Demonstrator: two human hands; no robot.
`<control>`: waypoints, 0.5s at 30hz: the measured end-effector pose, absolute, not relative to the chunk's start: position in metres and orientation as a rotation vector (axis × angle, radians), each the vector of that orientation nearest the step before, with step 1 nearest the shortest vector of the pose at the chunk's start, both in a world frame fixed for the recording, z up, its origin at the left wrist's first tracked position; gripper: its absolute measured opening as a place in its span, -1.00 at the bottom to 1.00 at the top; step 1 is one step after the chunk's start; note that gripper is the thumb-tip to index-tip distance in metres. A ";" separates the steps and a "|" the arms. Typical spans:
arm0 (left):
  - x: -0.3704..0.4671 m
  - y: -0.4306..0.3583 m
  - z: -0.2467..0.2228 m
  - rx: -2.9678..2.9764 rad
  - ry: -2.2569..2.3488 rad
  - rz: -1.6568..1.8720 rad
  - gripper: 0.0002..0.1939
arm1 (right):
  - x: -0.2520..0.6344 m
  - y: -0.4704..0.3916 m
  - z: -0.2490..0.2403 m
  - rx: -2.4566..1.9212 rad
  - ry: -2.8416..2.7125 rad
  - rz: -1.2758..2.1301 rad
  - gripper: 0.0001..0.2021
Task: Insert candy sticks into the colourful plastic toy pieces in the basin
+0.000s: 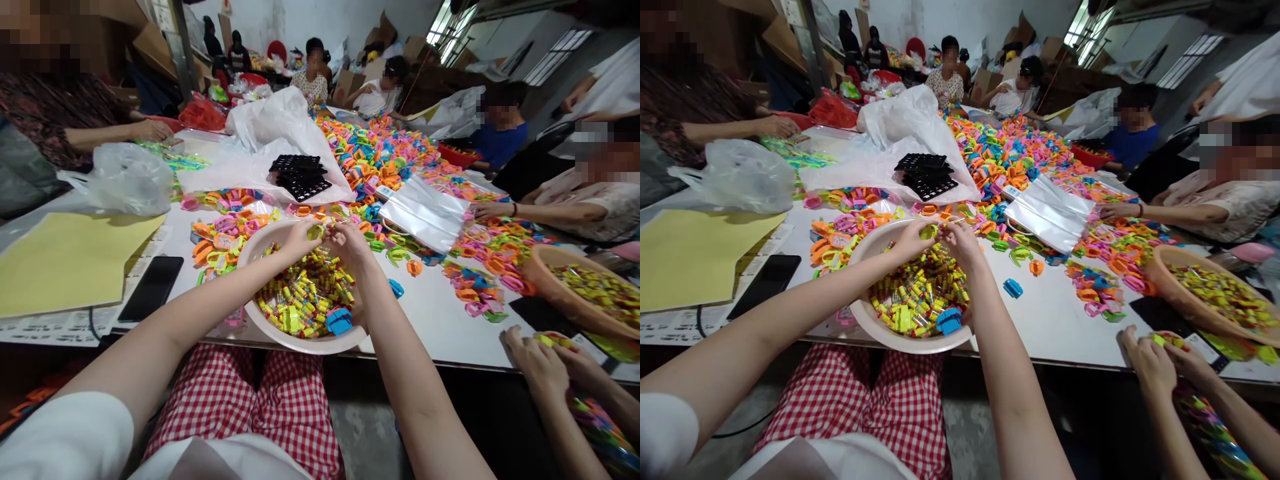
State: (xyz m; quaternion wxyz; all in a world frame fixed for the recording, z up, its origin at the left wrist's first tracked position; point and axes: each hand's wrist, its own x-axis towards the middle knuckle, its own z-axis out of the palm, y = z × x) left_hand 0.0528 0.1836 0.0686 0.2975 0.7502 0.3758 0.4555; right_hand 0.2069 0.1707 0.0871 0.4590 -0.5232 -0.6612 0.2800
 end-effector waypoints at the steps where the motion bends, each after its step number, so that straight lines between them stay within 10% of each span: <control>1: 0.053 0.183 0.070 1.998 0.998 1.214 -0.61 | 0.206 0.169 0.088 -1.274 -1.586 0.769 -0.75; 15: 0.055 0.180 0.070 2.145 0.848 1.186 -0.59 | 0.202 0.161 0.094 -1.159 -1.369 1.056 -0.69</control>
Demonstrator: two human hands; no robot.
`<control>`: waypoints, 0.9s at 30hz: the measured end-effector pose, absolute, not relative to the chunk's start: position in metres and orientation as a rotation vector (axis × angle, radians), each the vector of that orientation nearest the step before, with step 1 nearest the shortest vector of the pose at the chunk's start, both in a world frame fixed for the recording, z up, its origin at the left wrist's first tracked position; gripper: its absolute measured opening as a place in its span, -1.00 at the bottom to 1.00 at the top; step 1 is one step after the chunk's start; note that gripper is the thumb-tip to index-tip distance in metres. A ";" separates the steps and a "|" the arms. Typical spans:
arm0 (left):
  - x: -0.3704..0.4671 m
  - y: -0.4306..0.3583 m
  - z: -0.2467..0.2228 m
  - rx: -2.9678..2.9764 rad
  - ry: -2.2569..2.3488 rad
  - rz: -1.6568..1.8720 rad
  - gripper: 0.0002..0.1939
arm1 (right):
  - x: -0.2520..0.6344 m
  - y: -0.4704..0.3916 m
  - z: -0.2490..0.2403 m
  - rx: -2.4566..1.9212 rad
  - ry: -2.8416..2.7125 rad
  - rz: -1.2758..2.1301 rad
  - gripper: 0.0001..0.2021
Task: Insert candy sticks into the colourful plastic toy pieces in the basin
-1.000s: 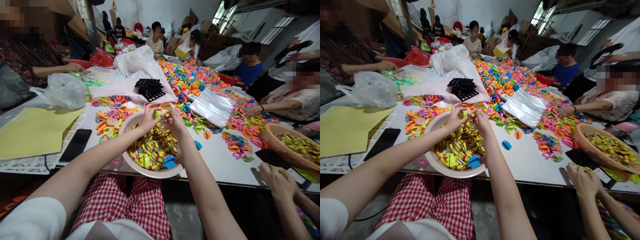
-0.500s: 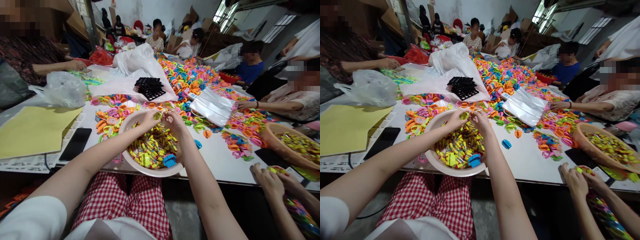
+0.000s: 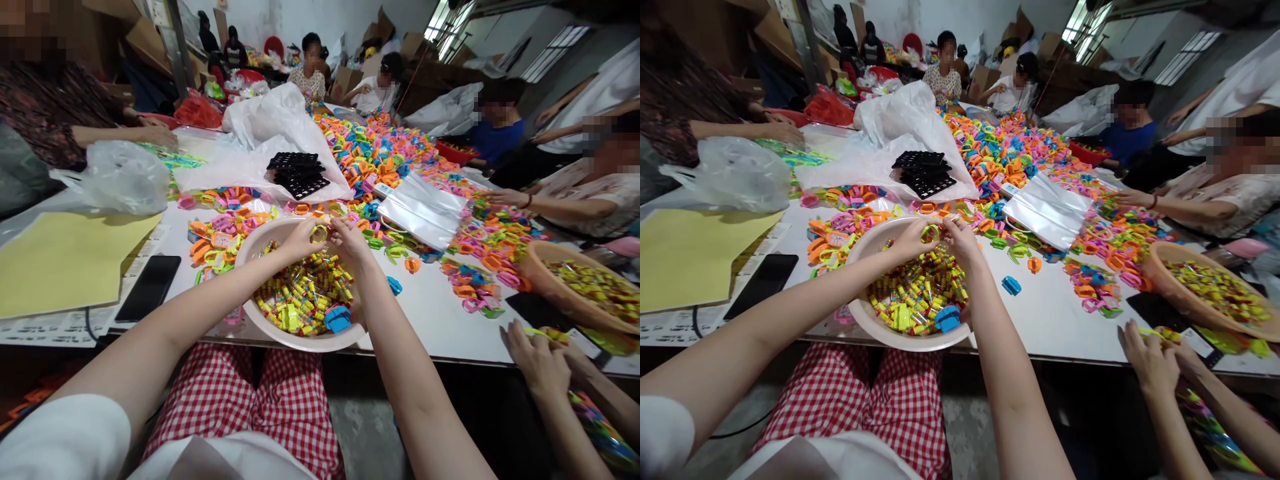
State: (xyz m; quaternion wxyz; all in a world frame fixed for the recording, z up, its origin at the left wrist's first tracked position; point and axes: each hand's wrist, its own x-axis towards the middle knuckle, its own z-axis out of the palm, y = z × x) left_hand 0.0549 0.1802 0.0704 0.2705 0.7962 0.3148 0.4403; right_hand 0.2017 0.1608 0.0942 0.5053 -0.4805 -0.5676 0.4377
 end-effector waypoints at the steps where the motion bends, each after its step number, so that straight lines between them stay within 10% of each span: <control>1: 0.055 0.181 0.071 2.149 0.846 1.194 -0.61 | 0.202 0.160 0.095 -1.164 -1.386 1.052 -0.71; 16: 0.056 0.179 0.065 2.149 0.804 1.110 -0.37 | 0.198 0.156 0.099 -1.213 -1.322 1.152 -0.61; 27: 0.053 0.168 0.076 2.066 0.896 1.266 -0.60 | 0.200 0.154 0.096 -1.236 -1.475 1.021 -0.69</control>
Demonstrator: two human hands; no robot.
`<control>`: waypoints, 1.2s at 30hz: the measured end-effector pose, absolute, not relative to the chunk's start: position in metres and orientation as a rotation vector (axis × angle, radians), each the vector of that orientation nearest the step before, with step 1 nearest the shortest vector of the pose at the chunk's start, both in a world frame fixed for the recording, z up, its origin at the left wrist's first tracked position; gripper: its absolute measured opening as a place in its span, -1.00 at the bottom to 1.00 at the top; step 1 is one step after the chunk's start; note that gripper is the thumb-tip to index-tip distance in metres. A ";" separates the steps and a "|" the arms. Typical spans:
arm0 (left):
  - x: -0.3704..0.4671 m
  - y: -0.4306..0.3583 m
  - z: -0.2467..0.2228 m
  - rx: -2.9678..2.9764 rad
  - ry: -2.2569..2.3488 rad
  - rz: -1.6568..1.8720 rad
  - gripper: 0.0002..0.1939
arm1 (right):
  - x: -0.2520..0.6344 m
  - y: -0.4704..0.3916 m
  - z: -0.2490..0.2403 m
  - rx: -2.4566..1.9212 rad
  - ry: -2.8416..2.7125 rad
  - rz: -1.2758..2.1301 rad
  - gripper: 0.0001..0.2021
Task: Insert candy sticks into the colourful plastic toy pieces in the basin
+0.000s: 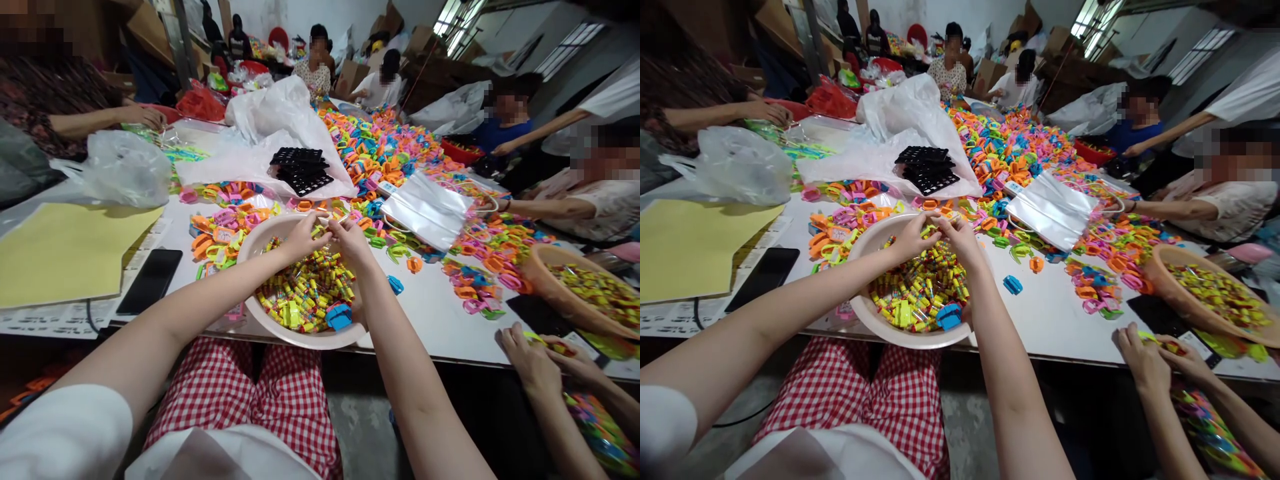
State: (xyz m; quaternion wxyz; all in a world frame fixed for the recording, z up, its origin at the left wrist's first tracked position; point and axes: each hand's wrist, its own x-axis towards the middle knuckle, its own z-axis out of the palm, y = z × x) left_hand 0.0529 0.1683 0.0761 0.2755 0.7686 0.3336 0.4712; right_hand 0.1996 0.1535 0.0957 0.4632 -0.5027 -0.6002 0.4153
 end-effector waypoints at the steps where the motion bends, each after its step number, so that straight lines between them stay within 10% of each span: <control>1: 0.052 0.167 0.077 2.062 0.923 1.291 -0.62 | 0.198 0.153 0.096 -1.220 -1.472 1.019 -0.67; 18: 0.049 0.163 0.073 2.176 0.971 1.558 -0.66 | 0.175 0.150 0.087 -0.889 -1.344 0.882 -0.67; 36: 0.006 0.190 0.100 1.796 1.826 1.469 -0.72 | 0.205 0.146 0.089 -1.551 -1.993 0.792 -0.80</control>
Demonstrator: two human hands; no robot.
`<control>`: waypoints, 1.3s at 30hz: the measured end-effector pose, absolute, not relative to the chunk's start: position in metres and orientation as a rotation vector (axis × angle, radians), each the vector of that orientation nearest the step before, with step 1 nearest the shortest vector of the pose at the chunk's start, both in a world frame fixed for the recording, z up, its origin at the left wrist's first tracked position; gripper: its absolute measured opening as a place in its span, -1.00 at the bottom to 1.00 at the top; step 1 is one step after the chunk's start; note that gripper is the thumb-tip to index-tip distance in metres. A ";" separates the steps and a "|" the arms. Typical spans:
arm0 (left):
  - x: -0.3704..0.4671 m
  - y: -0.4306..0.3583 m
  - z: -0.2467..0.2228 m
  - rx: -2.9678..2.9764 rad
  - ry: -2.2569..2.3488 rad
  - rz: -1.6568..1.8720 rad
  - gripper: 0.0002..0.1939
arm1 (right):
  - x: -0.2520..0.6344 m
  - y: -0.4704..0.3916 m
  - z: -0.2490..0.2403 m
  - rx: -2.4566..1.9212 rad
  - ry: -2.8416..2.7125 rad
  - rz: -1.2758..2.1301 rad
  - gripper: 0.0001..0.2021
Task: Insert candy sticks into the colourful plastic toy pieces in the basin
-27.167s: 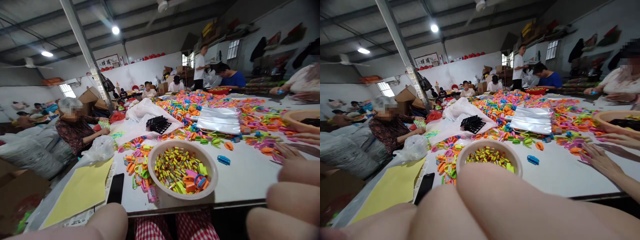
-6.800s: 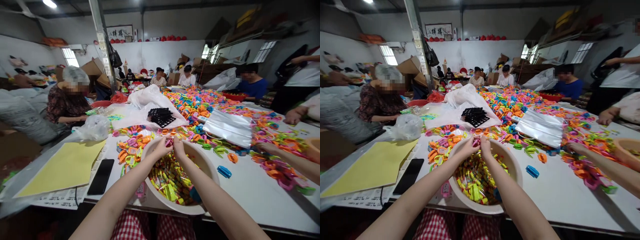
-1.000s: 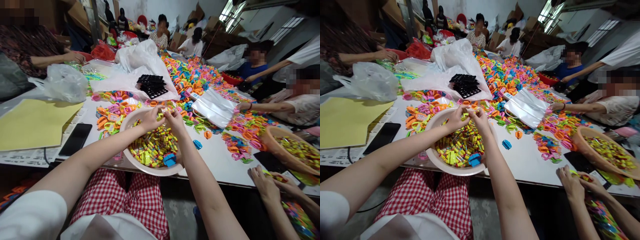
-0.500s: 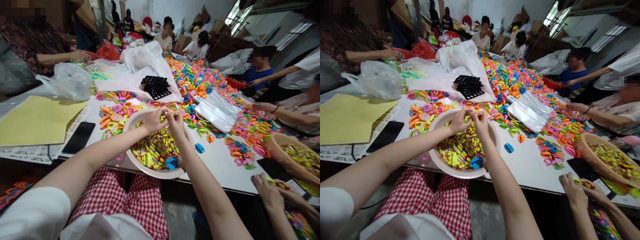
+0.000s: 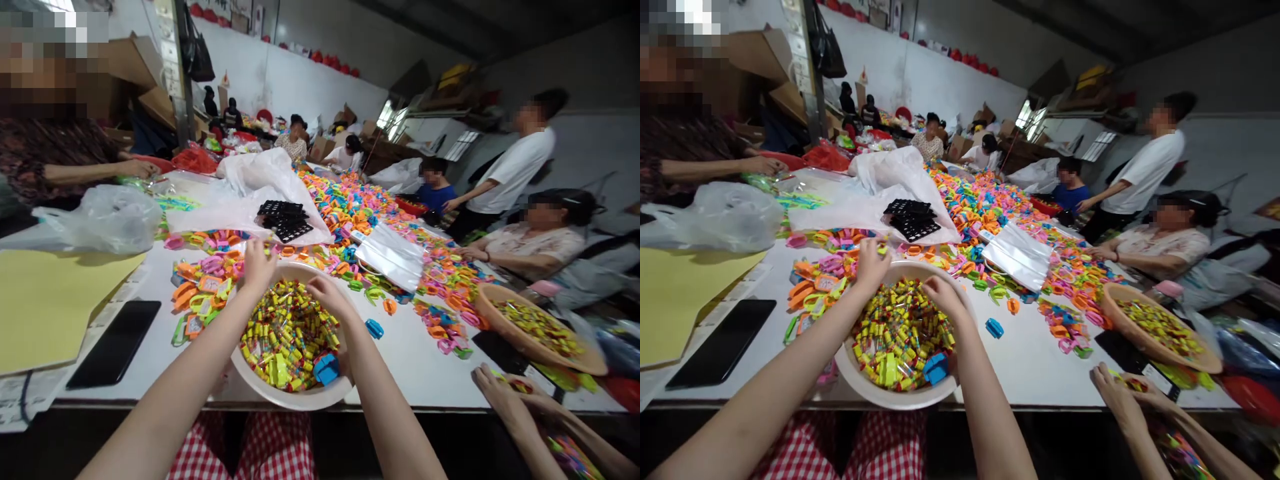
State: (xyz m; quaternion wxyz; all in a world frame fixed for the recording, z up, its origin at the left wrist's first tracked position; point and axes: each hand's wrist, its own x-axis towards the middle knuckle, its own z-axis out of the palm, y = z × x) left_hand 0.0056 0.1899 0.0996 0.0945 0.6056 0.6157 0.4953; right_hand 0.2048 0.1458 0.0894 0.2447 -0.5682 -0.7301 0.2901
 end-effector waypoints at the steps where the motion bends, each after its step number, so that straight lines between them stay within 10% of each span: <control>1: -0.001 0.191 0.101 1.725 1.931 1.449 -0.72 | 0.204 0.140 0.090 -1.643 -2.114 0.770 -0.80; 7: -0.011 0.188 0.102 1.623 2.212 1.005 -0.66 | 0.191 0.107 0.075 -2.001 -2.691 0.670 -0.64; 25: 0.026 0.036 0.113 2.568 1.107 0.416 -0.74 | 0.217 0.123 0.065 -1.755 -2.070 0.630 -0.87; 39: 0.037 -0.003 0.103 2.277 1.257 0.168 -0.58 | 0.218 0.127 0.069 -1.666 -1.993 0.651 -0.86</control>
